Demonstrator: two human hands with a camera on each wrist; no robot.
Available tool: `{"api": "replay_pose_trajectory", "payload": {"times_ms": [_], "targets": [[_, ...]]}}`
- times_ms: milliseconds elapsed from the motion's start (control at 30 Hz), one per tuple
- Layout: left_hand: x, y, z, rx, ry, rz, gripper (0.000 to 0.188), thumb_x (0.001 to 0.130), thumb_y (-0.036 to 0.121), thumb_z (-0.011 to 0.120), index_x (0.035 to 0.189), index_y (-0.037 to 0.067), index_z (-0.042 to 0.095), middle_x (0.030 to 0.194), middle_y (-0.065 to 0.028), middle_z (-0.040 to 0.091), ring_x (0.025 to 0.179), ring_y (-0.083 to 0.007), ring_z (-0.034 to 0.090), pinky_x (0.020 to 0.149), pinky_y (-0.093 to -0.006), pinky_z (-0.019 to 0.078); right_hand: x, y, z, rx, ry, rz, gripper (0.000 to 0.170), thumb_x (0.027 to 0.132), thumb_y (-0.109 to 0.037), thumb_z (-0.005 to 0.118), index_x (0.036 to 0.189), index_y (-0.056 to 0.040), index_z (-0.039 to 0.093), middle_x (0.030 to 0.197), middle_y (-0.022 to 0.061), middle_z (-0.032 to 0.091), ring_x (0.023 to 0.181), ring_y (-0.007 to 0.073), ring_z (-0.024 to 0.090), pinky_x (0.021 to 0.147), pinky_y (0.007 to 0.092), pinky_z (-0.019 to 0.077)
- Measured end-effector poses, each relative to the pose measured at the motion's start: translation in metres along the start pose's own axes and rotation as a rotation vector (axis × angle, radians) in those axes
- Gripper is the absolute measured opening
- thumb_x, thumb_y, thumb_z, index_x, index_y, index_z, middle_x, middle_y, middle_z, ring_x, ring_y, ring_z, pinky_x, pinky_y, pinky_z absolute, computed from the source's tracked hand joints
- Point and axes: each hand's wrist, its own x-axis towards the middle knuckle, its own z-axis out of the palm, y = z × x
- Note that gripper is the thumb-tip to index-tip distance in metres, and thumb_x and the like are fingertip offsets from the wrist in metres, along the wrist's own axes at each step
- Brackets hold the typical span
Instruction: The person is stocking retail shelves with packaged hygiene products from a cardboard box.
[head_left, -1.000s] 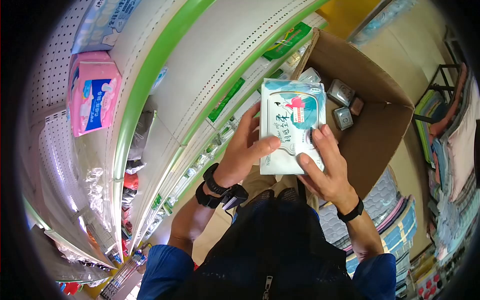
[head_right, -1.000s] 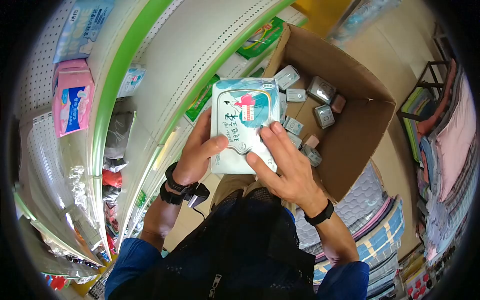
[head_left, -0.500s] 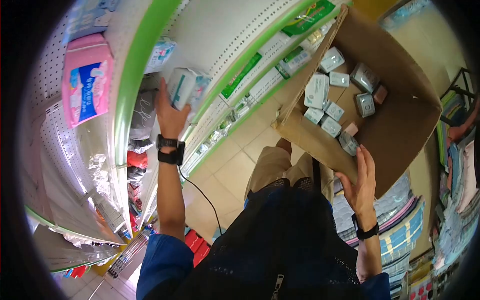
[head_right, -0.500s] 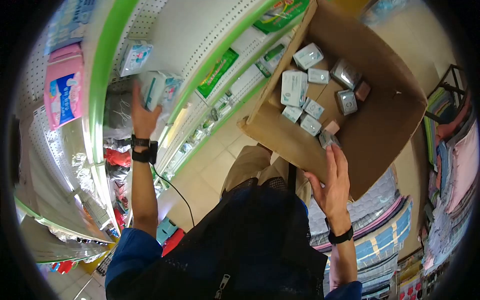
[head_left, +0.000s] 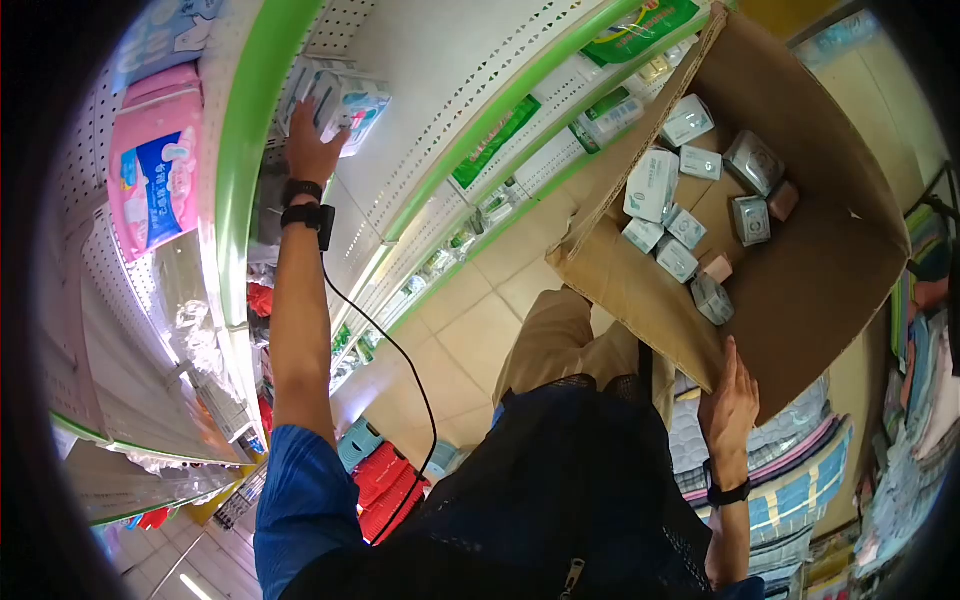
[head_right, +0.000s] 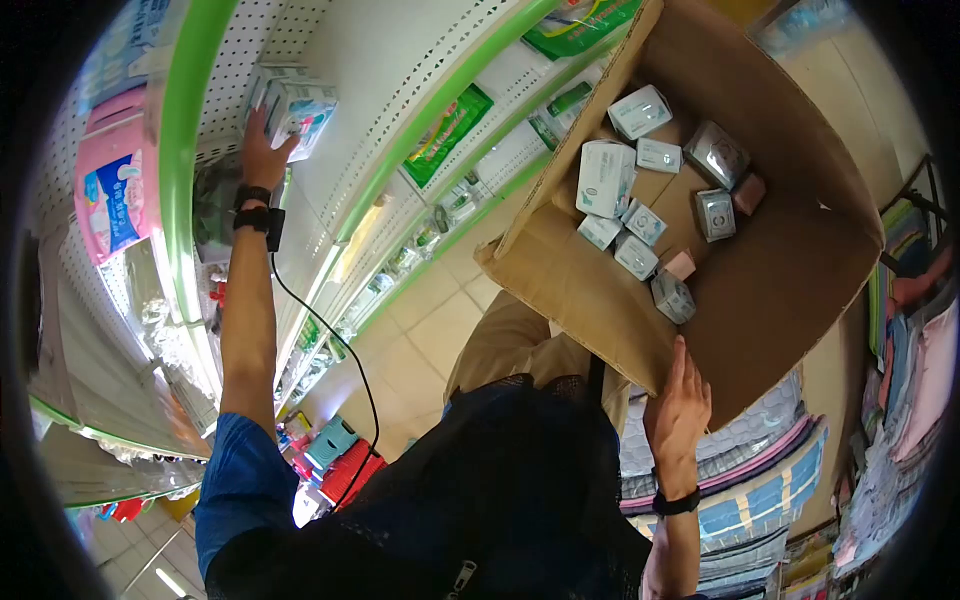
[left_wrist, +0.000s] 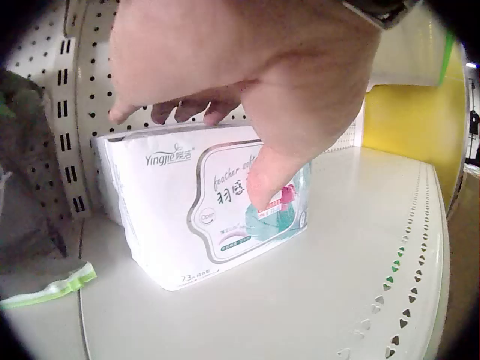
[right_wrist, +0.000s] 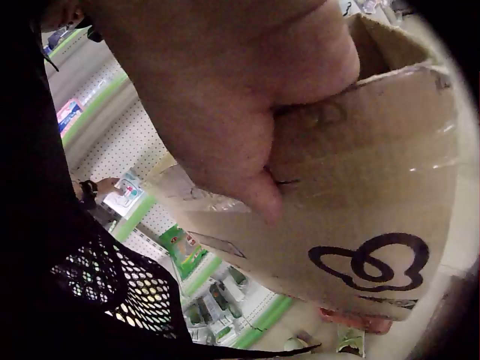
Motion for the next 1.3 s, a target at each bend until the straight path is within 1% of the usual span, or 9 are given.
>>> {"api": "replay_pose_trajectory", "payload": {"times_ms": [133,467,600,700,900,1000,1067,1133,1300], "targets": [[0.002,-0.009,0.011,0.096,0.049,-0.075,0.095,0.07,0.038,0.082,0.145,0.001,0.036,0.149,-0.0261,0.035,0.139,-0.0407,0.032,0.114,-0.0473,0.0295,0.001,-0.001,0.0,-0.016,-0.016,0.039,0.055,0.074,0.001,0.056,0.13,0.0018,0.054,0.122,0.0223,0.063,0.107,0.0368,0.063,0.093,0.0441,0.0483],[-0.006,-0.031,0.019,0.295,0.179,-0.078,0.092,0.069,0.045,0.082,0.143,0.005,0.044,0.143,-0.0275,0.043,0.135,-0.044,0.036,0.114,-0.0505,0.0263,-0.01,-0.007,0.007,-0.06,0.169,0.085,0.045,0.069,0.0,0.061,0.113,-0.0081,0.065,0.106,0.0127,0.07,0.083,0.0339,0.067,0.075,0.0419,0.0535],[-0.005,-0.025,0.013,0.064,0.191,-0.092,0.088,0.066,0.042,0.085,0.138,0.004,0.051,0.14,-0.0238,0.049,0.13,-0.0371,0.046,0.109,-0.0442,0.0368,0.002,-0.011,0.011,-0.05,0.299,0.041,0.04,0.073,-0.002,0.062,0.111,-0.0129,0.067,0.1,0.0121,0.071,0.082,0.0331,0.068,0.074,0.0417,0.0542],[-0.009,-0.012,0.003,-0.202,0.095,-0.117,0.093,0.069,0.047,0.081,0.147,0.014,0.042,0.143,-0.0317,0.039,0.134,-0.0462,0.038,0.111,-0.0504,0.0339,-0.001,-0.019,0.009,-0.087,0.314,0.063,0.034,0.075,-0.004,0.064,0.108,-0.0148,0.067,0.097,0.0122,0.072,0.08,0.0332,0.069,0.073,0.0422,0.0544],[-0.009,-0.029,0.021,-0.243,0.11,-0.17,0.096,0.066,0.047,0.083,0.146,0.014,0.043,0.145,-0.0297,0.037,0.136,-0.0444,0.036,0.111,-0.0499,0.0336,0.001,-0.012,0.017,-0.084,0.319,0.136,0.023,0.081,-0.011,0.067,0.104,-0.0155,0.067,0.093,0.0089,0.072,0.079,0.0322,0.069,0.07,0.0426,0.0539],[-0.012,-0.023,0.016,-0.223,0.143,-0.161,0.095,0.066,0.048,0.083,0.146,0.015,0.043,0.147,-0.0305,0.033,0.136,-0.0448,0.036,0.111,-0.0512,0.0334,0.002,-0.013,0.015,-0.081,0.305,0.153,0.021,0.083,-0.013,0.067,0.104,-0.0161,0.067,0.092,0.0087,0.072,0.08,0.0319,0.069,0.069,0.0431,0.0537],[-0.024,0.006,0.0,0.174,0.05,-0.233,0.094,0.068,0.049,0.081,0.145,0.01,0.043,0.146,-0.0317,0.035,0.136,-0.046,0.035,0.111,-0.0524,0.0324,0.001,-0.012,0.015,-0.076,0.286,0.186,0.019,0.084,-0.016,0.068,0.103,-0.0162,0.067,0.092,0.0099,0.072,0.081,0.0326,0.068,0.069,0.0438,0.0534],[-0.062,0.049,0.029,0.135,0.428,0.167,0.083,0.079,0.048,0.075,0.14,0.001,0.044,0.139,-0.0326,0.044,0.135,-0.0478,0.036,0.111,-0.0516,0.0324,0.002,-0.006,0.006,-0.101,0.299,0.19,0.018,0.084,-0.018,0.067,0.102,-0.0158,0.067,0.092,0.0105,0.071,0.081,0.0332,0.068,0.069,0.0443,0.0533],[-0.16,0.201,0.03,-0.917,-0.297,0.024,0.079,0.085,0.047,0.072,0.139,-0.004,0.045,0.14,-0.0267,0.048,0.134,-0.0352,0.045,0.111,-0.0392,0.0344,0.022,0.001,-0.001,-0.132,0.288,0.189,0.017,0.086,-0.023,0.065,0.102,-0.016,0.067,0.092,0.0119,0.071,0.084,0.0346,0.068,0.07,0.0457,0.0532]]}}
